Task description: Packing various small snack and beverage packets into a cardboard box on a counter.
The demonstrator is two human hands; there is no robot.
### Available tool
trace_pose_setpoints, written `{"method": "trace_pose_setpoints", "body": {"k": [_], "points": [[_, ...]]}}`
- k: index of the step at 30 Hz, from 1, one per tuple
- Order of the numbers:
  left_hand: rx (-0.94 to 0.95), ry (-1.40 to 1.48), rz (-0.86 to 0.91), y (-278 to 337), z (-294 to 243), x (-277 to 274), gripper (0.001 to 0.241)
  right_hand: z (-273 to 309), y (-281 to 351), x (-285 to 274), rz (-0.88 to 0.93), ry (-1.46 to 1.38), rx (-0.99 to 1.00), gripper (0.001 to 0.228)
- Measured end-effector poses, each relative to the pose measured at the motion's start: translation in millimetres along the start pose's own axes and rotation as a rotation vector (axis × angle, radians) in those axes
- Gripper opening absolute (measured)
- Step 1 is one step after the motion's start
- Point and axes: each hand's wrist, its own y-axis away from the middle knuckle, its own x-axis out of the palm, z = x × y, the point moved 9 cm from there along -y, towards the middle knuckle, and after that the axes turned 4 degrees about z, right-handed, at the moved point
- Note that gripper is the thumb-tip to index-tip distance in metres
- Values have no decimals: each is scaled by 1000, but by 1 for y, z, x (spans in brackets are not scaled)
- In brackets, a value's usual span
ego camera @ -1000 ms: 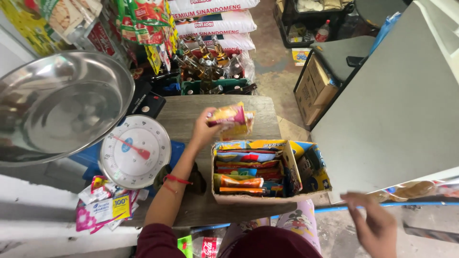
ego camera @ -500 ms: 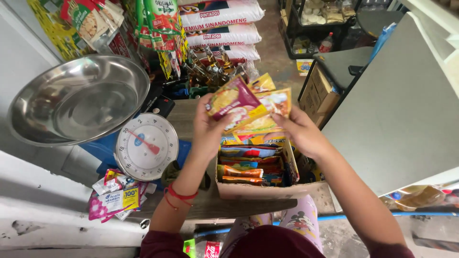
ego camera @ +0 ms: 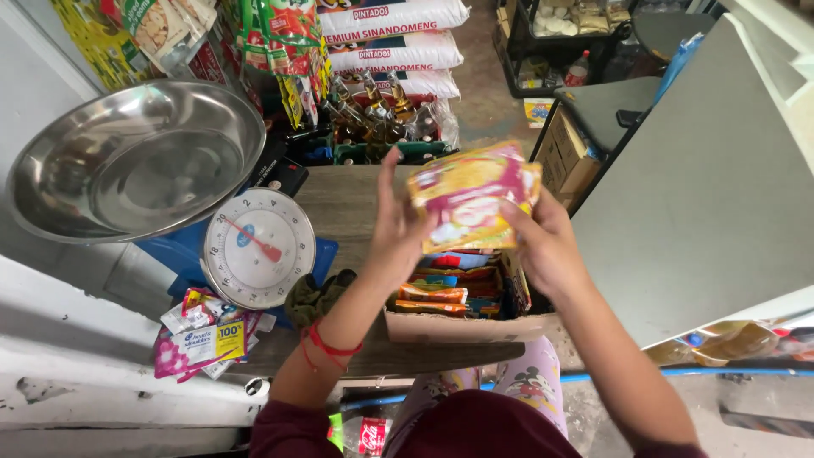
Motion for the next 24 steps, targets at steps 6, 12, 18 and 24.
{"method": "trace_pose_setpoints", "body": {"k": [6,12,18,24], "points": [[229,28,271,6,-1,52,128,5,37,40,-29,-565,191,27],[391,119,354,3,-2,27,134,-26,58,64,176,-695,360,32],[248,163,277,10,13,13,94,-30,64,65,118,-641,443,40],[55,296,133,23,28,9,40,-18,52,57,-48,-495,315,45]]}}
